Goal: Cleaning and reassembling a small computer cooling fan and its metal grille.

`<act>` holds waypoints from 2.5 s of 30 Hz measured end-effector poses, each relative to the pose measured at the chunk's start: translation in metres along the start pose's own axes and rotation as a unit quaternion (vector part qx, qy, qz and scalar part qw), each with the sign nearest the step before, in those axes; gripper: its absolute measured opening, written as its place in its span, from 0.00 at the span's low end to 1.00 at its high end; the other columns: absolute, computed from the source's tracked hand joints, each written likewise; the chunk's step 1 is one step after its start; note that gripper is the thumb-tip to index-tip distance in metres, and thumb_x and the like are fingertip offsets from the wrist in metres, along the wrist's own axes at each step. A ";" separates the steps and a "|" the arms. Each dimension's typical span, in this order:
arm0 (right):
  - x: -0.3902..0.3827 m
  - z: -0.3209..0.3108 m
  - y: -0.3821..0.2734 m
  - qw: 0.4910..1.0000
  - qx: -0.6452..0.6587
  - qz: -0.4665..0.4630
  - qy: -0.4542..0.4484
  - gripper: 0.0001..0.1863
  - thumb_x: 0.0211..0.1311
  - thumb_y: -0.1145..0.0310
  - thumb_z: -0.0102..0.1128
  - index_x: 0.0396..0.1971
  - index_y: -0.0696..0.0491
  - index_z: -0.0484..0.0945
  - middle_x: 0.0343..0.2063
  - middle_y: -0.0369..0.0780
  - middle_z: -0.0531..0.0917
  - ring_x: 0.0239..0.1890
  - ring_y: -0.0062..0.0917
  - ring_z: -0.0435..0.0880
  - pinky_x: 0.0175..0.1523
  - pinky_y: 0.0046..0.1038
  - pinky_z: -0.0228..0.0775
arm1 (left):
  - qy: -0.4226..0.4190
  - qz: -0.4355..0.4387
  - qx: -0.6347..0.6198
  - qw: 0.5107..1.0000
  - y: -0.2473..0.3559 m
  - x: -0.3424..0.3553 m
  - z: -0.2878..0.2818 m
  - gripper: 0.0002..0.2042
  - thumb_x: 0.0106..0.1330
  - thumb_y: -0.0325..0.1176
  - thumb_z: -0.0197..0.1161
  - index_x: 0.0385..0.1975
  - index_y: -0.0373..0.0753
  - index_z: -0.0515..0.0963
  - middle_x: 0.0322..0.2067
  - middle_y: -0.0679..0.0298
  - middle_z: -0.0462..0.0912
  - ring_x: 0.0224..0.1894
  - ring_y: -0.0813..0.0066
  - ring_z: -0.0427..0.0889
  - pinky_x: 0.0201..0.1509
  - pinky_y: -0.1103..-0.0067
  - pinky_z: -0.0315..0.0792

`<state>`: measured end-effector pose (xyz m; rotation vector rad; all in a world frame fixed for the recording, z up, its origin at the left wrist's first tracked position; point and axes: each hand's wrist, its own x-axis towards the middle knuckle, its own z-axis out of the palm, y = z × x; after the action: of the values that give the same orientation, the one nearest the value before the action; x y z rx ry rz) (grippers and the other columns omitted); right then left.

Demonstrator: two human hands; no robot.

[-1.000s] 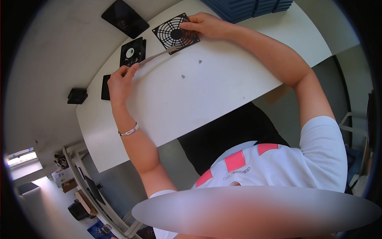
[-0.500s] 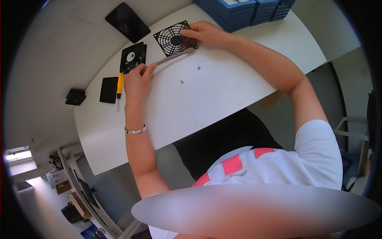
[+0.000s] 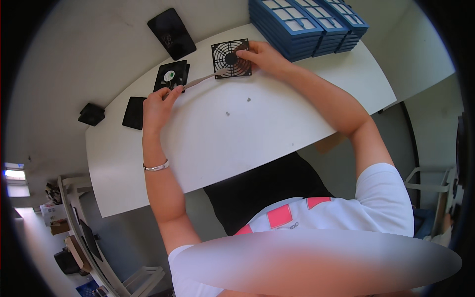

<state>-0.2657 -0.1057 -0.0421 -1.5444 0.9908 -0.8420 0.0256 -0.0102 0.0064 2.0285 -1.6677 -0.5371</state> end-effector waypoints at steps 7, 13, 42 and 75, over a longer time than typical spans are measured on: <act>0.001 0.001 0.004 0.998 0.035 0.043 -0.007 0.18 0.64 0.63 0.59 0.49 0.56 0.73 0.37 0.36 0.83 0.39 0.19 0.83 0.45 0.22 0.75 | 0.009 -0.006 0.034 0.999 -0.007 0.003 0.002 0.26 0.61 0.55 0.62 0.18 0.34 0.72 0.15 0.69 0.65 0.21 0.81 0.60 0.25 0.80 0.57; -0.012 0.003 -0.026 0.993 0.020 0.111 -0.020 0.21 0.64 0.63 0.57 0.54 0.56 0.72 0.38 0.38 0.83 0.43 0.17 0.82 0.44 0.20 0.75 | -0.001 -0.018 0.042 0.999 -0.006 0.002 0.000 0.25 0.63 0.55 0.59 0.22 0.34 0.76 0.15 0.60 0.72 0.20 0.70 0.66 0.28 0.74 0.65; -0.006 0.004 -0.002 0.996 -0.051 0.034 -0.059 0.18 0.66 0.67 0.57 0.52 0.59 0.74 0.31 0.37 0.86 0.33 0.14 0.82 0.37 0.19 0.69 | -0.074 -0.015 -0.048 0.996 -0.019 0.007 -0.002 0.24 0.66 0.49 0.57 0.14 0.38 0.65 0.14 0.72 0.60 0.19 0.81 0.55 0.24 0.80 0.52; -0.008 0.011 -0.005 0.998 0.046 0.031 0.004 0.11 0.66 0.71 0.55 0.46 0.53 0.68 0.33 0.36 0.85 0.37 0.17 0.83 0.37 0.19 0.70 | -0.043 0.063 -0.089 0.993 0.004 -0.002 0.027 0.23 0.69 0.49 0.55 0.19 0.36 0.69 0.14 0.69 0.61 0.20 0.79 0.58 0.25 0.78 0.55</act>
<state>-0.2587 -0.0937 -0.0393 -1.4263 0.9865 -0.8404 0.0071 -0.0111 -0.0132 1.7837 -1.7177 -0.7100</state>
